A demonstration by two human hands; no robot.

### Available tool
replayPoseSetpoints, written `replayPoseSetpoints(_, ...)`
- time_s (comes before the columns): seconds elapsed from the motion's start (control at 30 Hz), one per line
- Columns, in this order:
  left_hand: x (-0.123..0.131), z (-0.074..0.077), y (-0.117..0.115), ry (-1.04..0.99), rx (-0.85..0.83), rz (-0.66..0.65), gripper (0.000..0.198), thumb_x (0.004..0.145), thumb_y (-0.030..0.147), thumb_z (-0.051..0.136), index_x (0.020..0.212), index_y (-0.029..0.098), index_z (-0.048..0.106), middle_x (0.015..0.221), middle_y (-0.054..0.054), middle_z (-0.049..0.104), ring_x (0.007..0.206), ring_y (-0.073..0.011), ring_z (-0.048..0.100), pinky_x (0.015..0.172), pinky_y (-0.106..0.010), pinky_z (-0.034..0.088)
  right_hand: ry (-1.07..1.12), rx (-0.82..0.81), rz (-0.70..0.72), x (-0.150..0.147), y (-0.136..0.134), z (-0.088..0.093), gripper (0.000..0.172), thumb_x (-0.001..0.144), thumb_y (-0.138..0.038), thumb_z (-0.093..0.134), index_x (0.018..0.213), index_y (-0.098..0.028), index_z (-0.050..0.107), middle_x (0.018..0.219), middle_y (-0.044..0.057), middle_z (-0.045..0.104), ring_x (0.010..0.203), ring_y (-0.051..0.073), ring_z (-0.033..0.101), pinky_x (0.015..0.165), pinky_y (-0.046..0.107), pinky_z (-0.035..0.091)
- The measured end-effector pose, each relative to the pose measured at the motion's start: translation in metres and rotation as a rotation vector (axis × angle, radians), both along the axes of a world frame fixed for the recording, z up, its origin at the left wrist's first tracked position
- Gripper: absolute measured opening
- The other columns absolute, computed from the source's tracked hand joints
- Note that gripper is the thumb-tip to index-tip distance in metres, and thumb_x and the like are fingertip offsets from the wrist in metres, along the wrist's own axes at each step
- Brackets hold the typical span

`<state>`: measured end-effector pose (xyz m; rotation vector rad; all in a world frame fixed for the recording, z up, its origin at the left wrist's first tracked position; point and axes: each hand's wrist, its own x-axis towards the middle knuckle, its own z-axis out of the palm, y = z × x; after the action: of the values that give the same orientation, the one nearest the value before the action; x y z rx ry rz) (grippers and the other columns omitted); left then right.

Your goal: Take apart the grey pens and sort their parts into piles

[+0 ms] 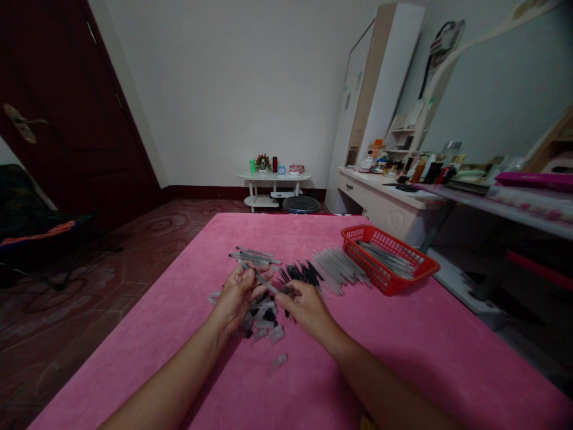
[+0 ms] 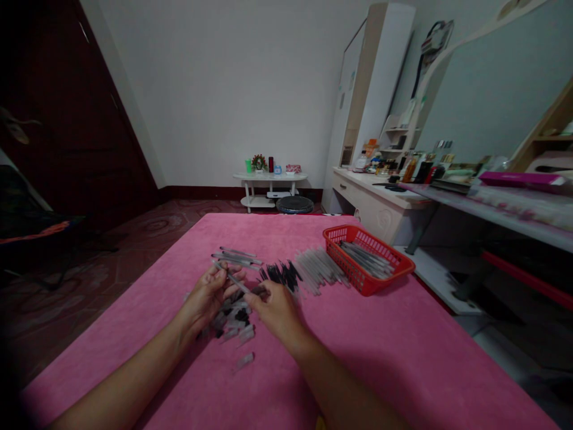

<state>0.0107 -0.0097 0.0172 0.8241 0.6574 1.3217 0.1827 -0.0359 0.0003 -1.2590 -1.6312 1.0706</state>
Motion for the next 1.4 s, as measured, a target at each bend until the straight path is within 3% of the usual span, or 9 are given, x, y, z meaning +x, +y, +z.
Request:
replayPoseSetpoints(0.13, -0.002, -0.003, 0.002, 0.022, 0.025, -0.029, 0.026, 0.076, 0.021, 0.070, 0.090, 0.019, 0.049, 0.094, -0.004, 0.069, 0.087, -0.0205, 0.070, 0.076, -0.034, 0.057, -0.084, 0.030, -0.055, 0.000, 0.001, -0.003, 0.027, 0.081, -0.038, 0.056, 0.069, -0.016, 0.066, 0.060, 0.002, 0.062, 0.054, 0.012, 0.054, 0.049, 0.021, 0.036)
replayPoseSetpoints(0.33, 0.000, -0.005, 0.000, 0.068, 0.015, -0.029, 0.027, 0.075, 0.024, 0.072, 0.090, 0.019, 0.051, 0.091, -0.004, 0.069, 0.081, -0.0199, 0.070, 0.071, -0.033, 0.058, -0.235, 0.030, -0.111, 0.002, -0.001, -0.002, 0.016, 0.072, -0.033, 0.066, 0.071, -0.017, 0.069, 0.063, 0.001, 0.067, 0.057, 0.013, 0.057, 0.052, 0.021, 0.037)
replayPoseSetpoints(0.53, -0.007, -0.010, 0.009, 0.086, -0.013, 0.091, 0.026, 0.072, 0.026, 0.074, 0.088, 0.017, 0.056, 0.086, -0.003, 0.068, 0.078, -0.0185, 0.070, 0.069, -0.032, 0.058, -0.421, 0.072, -0.189, 0.003, -0.003, 0.002, 0.015, 0.062, -0.029, 0.072, 0.072, -0.020, 0.067, 0.068, -0.001, 0.068, 0.059, 0.012, 0.056, 0.049, 0.020, 0.031)
replayPoseSetpoints(0.77, -0.015, -0.009, 0.016, 0.084, -0.063, 0.161, 0.024, 0.071, 0.026, 0.075, 0.085, 0.015, 0.059, 0.084, -0.002, 0.067, 0.073, -0.0152, 0.069, 0.064, -0.026, 0.058, -0.578, 0.066, -0.018, 0.006, -0.010, 0.008, 0.023, 0.056, -0.039, 0.078, 0.071, -0.023, 0.069, 0.066, -0.003, 0.067, 0.059, 0.012, 0.055, 0.050, 0.021, 0.027)
replayPoseSetpoints(0.9, -0.010, -0.006, 0.010, 0.098, -0.053, 0.130, 0.028, 0.069, 0.029, 0.076, 0.085, 0.017, 0.058, 0.081, -0.001, 0.067, 0.072, -0.0158, 0.069, 0.063, -0.027, 0.058, -0.539, 0.123, -0.063, 0.001, -0.014, 0.012, 0.028, 0.068, -0.048, 0.069, 0.080, -0.023, 0.070, 0.072, -0.001, 0.068, 0.062, 0.012, 0.057, 0.051, 0.021, 0.026)
replayPoseSetpoints(1.03, -0.006, -0.004, 0.007, 0.143, -0.035, 0.079, 0.029, 0.070, 0.032, 0.075, 0.087, 0.017, 0.058, 0.082, -0.002, 0.068, 0.074, -0.0175, 0.069, 0.062, -0.027, 0.057, -0.566, 0.167, -0.030, 0.001, -0.014, 0.017, 0.017, 0.080, -0.034, 0.058, 0.078, -0.022, 0.070, 0.071, -0.001, 0.068, 0.062, 0.011, 0.057, 0.052, 0.022, 0.026)
replayPoseSetpoints(1.27, -0.035, 0.009, 0.026, 0.028, -0.022, 0.426, 0.015, 0.077, 0.024, 0.069, 0.083, 0.016, 0.058, 0.083, -0.003, 0.069, 0.074, -0.0145, 0.069, 0.059, -0.021, 0.056, -0.897, 0.127, -0.006, 0.038, -0.002, 0.049, 0.012, 0.071, -0.028, 0.064, 0.069, -0.021, 0.073, 0.069, 0.002, 0.070, 0.064, 0.014, 0.060, 0.052, 0.025, 0.023)
replayPoseSetpoints(1.4, -0.043, 0.009, 0.030, -0.031, -0.047, 0.438, 0.008, 0.080, 0.018, 0.065, 0.080, 0.015, 0.058, 0.080, -0.003, 0.069, 0.072, -0.0136, 0.069, 0.060, -0.022, 0.057, -1.022, 0.045, -0.119, 0.054, 0.007, 0.058, 0.014, 0.072, -0.030, 0.062, 0.071, -0.021, 0.073, 0.074, 0.005, 0.071, 0.070, 0.017, 0.063, 0.053, 0.026, 0.026)
